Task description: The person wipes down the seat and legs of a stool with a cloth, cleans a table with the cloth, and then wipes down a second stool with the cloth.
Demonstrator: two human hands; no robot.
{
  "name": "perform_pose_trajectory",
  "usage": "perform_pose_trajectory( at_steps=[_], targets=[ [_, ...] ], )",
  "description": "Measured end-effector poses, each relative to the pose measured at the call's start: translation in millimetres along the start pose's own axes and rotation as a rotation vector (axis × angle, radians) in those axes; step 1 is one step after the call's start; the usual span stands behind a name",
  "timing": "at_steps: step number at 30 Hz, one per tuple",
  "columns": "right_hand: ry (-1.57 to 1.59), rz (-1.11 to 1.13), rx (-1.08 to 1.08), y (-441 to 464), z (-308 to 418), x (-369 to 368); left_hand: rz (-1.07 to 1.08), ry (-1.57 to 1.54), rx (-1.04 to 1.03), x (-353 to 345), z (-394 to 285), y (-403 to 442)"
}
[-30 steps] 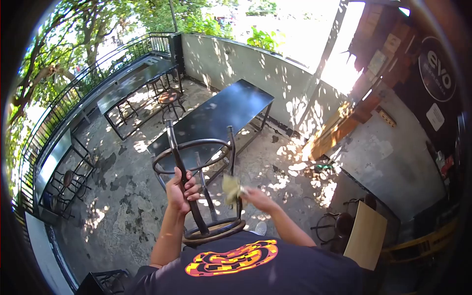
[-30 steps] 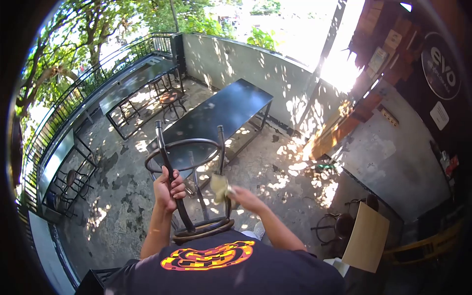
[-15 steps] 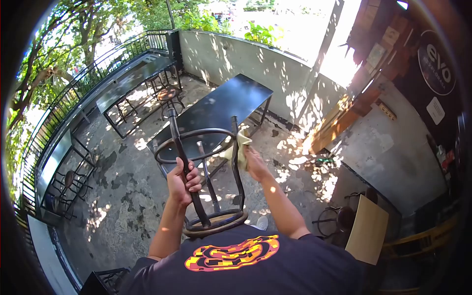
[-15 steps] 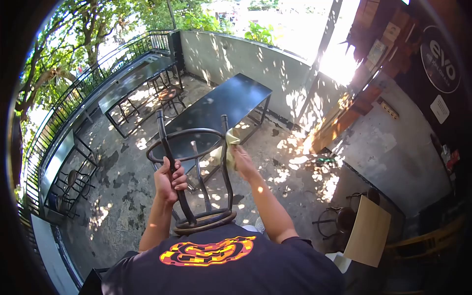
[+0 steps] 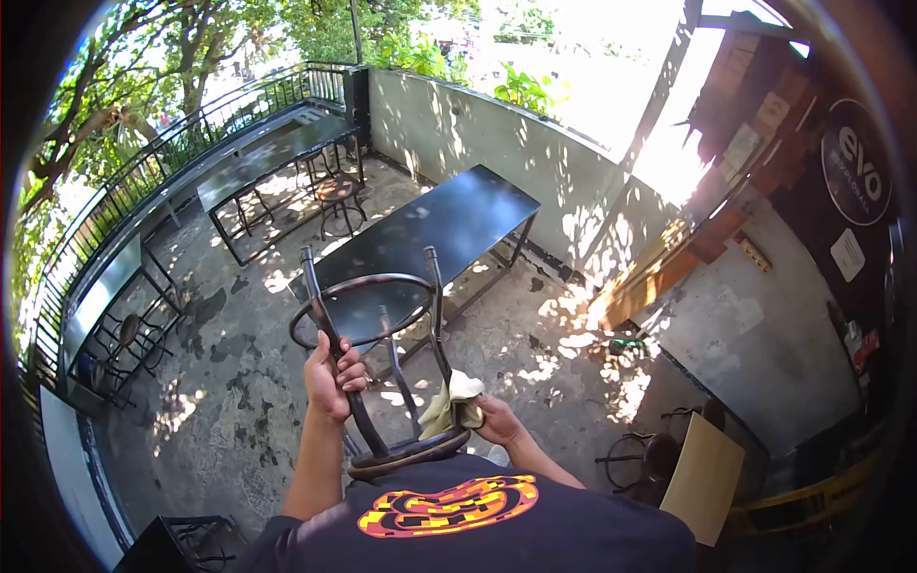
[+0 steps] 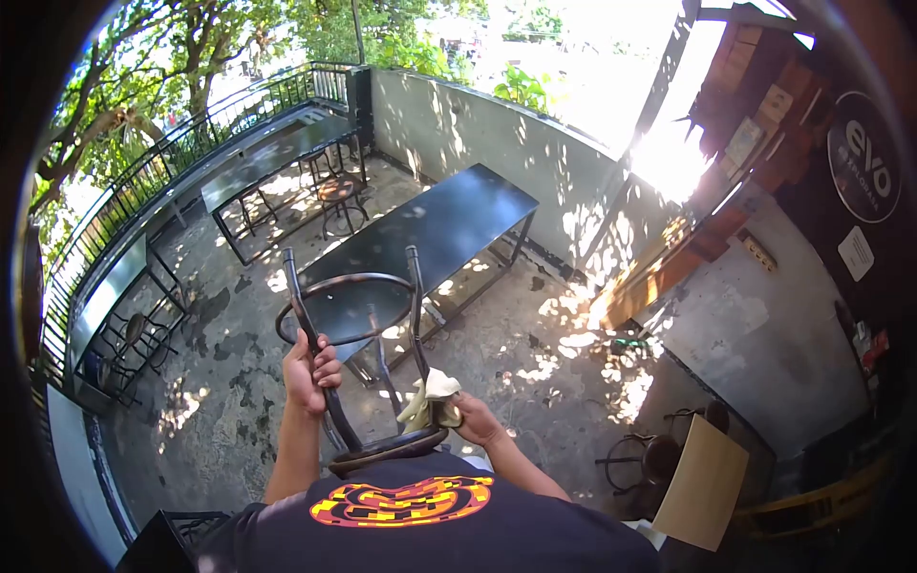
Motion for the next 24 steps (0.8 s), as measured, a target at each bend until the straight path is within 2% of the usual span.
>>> perform_pose_trajectory(
  at_steps=[3,6,7,10,11,13,15,18,19,20,21,24],
  targets=[
    [0.008,0.066,0.029,-8,29,-31,-0.061,-0.019,-0.002,13,-2,3],
    [-0.11,0.007,0.052,-19,42,-64,-0.279,0.361,-0.199,20,8,-1],
    [-0.16,0.085,-0.001,-24,48,-80,-0.324,0.451,-0.174,28,5,-2],
    [-0.365,0.011,0.001,-26,42,-125,-0.153,0.784,-0.459,11,11,6],
    [-0.533,-0.034,-0.013,-21,36,-129,-0.094,0.892,-0.555,-1,15,8],
    [-0.934,-0.014,0.174,-10,30,-151,0.022,1.109,-0.744,-25,21,6],
    [-1.205,-0.044,0.263,-9,36,-176,0.094,0.381,-0.231,-50,36,5],
    [-1.435,-0.093,0.309,-15,43,-207,0.171,0.125,0.061,-54,53,7],
    [-1.471,-0.1,0.306,-16,42,-207,0.133,-0.169,0.292,-64,54,5],
    [-1.507,-0.109,0.305,-16,44,-208,0.19,-0.1,0.244,-57,59,9],
    [-1.513,-0.131,0.4,-17,46,-214,0.198,-0.073,0.224,-59,59,10],
    [-1.475,-0.215,0.235,-20,55,-201,0.183,0.0,0.169,-63,62,7]
  ],
)
Point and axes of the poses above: each hand's wrist, its own y-axis towards the middle knuckle, its own x-axis out of the back of the hand, z = x × y, the point moved 1 cm from there along y, towards the middle knuckle, and after that the axes turned 15 degrees about -x, right-handed, at the moved point
